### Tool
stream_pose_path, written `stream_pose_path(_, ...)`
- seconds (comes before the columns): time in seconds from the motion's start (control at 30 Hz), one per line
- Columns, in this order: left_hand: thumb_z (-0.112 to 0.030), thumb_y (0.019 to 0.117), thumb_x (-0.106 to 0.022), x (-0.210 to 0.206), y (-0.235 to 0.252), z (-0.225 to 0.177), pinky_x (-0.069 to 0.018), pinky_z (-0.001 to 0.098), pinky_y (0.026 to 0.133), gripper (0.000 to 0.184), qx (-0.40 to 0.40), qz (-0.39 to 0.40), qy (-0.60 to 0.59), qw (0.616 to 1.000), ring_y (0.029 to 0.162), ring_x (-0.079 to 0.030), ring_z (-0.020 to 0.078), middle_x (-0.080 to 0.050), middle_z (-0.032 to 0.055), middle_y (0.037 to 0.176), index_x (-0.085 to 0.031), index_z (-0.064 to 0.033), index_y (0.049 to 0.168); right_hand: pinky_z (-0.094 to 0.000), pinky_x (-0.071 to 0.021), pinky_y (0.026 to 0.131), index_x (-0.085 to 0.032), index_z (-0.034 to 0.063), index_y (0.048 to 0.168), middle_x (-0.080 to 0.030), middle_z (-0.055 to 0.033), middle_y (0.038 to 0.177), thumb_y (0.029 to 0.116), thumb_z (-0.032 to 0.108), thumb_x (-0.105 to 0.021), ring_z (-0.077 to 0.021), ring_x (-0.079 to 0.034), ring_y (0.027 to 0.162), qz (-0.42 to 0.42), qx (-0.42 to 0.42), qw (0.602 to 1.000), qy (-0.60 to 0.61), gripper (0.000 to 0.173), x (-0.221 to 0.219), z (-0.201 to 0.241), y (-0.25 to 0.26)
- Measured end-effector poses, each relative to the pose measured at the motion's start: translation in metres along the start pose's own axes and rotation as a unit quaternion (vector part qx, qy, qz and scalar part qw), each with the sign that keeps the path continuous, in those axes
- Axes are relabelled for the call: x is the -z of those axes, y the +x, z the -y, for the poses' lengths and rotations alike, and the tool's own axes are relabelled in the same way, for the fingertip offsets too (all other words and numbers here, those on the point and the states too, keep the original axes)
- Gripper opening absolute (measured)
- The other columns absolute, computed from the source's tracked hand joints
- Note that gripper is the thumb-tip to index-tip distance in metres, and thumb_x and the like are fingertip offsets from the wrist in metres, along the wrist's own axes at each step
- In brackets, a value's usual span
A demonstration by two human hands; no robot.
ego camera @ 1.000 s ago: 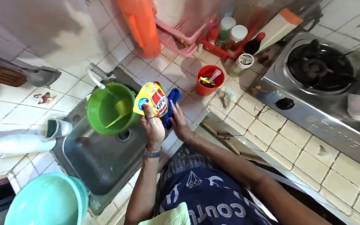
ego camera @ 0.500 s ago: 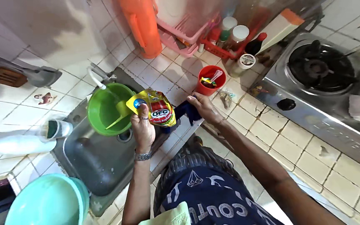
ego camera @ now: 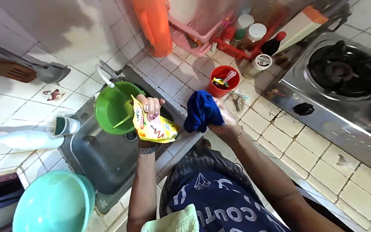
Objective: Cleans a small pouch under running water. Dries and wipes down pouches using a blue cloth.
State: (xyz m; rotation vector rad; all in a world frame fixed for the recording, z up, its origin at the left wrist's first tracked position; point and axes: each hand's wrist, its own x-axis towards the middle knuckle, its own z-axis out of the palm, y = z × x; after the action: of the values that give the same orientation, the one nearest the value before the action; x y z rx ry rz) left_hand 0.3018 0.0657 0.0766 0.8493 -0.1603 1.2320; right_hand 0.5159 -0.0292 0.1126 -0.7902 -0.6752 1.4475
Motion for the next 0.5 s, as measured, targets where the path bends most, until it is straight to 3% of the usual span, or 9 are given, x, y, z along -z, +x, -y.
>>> stream_pose_path(0.07,-0.021,0.103,-0.055,-0.007,0.01,0.008,-0.0465,0.0468,0.106,0.017,-0.011,-0.012,-0.046,0.999,0.093,-0.066,0.0166,-0.067,-0.0012,0.085,-0.067,-0.0102,0.104,-0.0174,-0.0547,0.067,-0.068,0.0153,0.109,-0.069,0.0079,0.09,0.0969,0.005,-0.05,0.0015,-0.063,0.078,0.045,0.101,0.99,-0.092,0.024,-0.01,0.015,-0.007)
stream_pose_path(0.13,-0.022,0.1057,-0.05,-0.028,0.015,0.011,-0.0489,0.0454,0.107,0.021,0.004,-0.103,-0.019,0.994,0.114,-0.065,0.0196,-0.07,-0.0013,0.109,-0.069,-0.013,0.107,-0.0169,-0.0561,0.077,-0.068,0.0076,0.112,-0.07,0.0062,0.101,0.0966,0.005,-0.054,0.0027,-0.064,0.09,0.057,0.233,0.947,-0.212,0.021,-0.031,0.014,-0.015)
stream_pose_path(0.2,-0.024,0.1045,-0.049,-0.041,0.021,0.012,-0.0439,0.0461,0.113,0.025,0.026,-0.115,-0.024,0.993,0.131,-0.057,0.0237,-0.068,0.0025,0.128,-0.07,-0.0102,0.103,-0.0259,-0.0558,0.094,-0.069,-0.0011,0.116,-0.068,-0.0096,0.11,0.0988,0.005,-0.057,-0.0107,-0.065,0.106,0.096,0.336,0.88,-0.323,0.021,-0.054,-0.008,-0.022)
stream_pose_path(0.23,-0.022,0.1049,-0.049,-0.037,0.025,0.016,-0.0446,0.0458,0.111,0.025,0.023,-0.093,-0.017,0.995,0.131,-0.057,0.0236,-0.068,0.0032,0.13,-0.07,-0.0091,0.102,-0.0331,-0.0556,0.098,-0.069,-0.0014,0.123,-0.07,-0.016,0.112,0.1008,0.007,-0.059,-0.019,-0.067,0.107,0.123,0.359,0.848,-0.37,0.026,-0.062,-0.024,-0.024)
stream_pose_path(0.27,-0.02,0.104,-0.052,-0.038,0.03,0.019,-0.0489,0.0434,0.107,0.025,0.026,-0.106,-0.01,0.994,0.125,-0.062,0.0219,-0.071,0.0036,0.125,-0.072,-0.0073,0.1,-0.0394,-0.055,0.094,-0.068,-0.001,0.128,-0.072,-0.0189,0.107,0.1026,0.013,-0.059,-0.0255,-0.069,0.101,0.134,0.382,0.814,-0.417,0.03,-0.069,-0.041,-0.023)
stream_pose_path(0.33,-0.019,0.1046,-0.05,-0.055,0.032,0.02,-0.0517,0.0414,0.103,0.024,0.047,-0.172,-0.007,0.984,0.118,-0.065,0.0206,-0.071,0.0051,0.119,-0.07,-0.0059,0.1,-0.044,-0.0541,0.091,-0.062,0.0005,0.136,-0.072,-0.0176,0.109,0.1091,0.039,-0.043,-0.0288,-0.07,0.101,0.136,0.397,0.753,-0.507,0.051,-0.073,-0.058,-0.011)
stream_pose_path(0.37,-0.026,0.1042,-0.052,-0.053,0.032,0.019,-0.0506,0.0419,0.104,0.026,0.055,-0.165,-0.007,0.985,0.122,-0.064,0.0202,-0.07,0.0042,0.124,-0.071,-0.0099,0.102,-0.0471,-0.0519,0.098,-0.059,-0.0004,0.14,-0.071,-0.0184,0.117,0.1093,0.046,-0.036,-0.0304,-0.068,0.11,0.15,0.379,0.746,-0.526,0.06,-0.073,-0.056,-0.006)
stream_pose_path(0.43,-0.033,0.1022,-0.054,-0.037,0.04,0.021,-0.0559,0.0421,0.097,0.025,0.042,-0.167,0.025,0.985,0.118,-0.068,0.0207,-0.073,0.0034,0.122,-0.074,-0.0193,0.097,-0.0498,-0.0491,0.101,-0.056,-0.0012,0.144,-0.069,-0.0192,0.123,0.1079,0.048,-0.037,-0.032,-0.065,0.117,0.156,0.369,0.746,-0.532,0.064,-0.078,-0.051,0.002)
stream_pose_path(0.5,-0.033,0.1061,-0.048,-0.027,0.047,0.018,-0.051,0.042,0.105,0.029,0.007,-0.096,0.055,0.994,0.127,-0.062,0.0229,-0.067,0.005,0.134,-0.07,-0.0162,0.115,-0.0477,-0.0505,0.098,-0.058,-0.0012,0.141,-0.07,-0.0191,0.118,0.1058,0.039,-0.049,-0.0316,-0.066,0.112,0.109,0.411,0.737,-0.526,0.054,-0.082,-0.054,0.006)
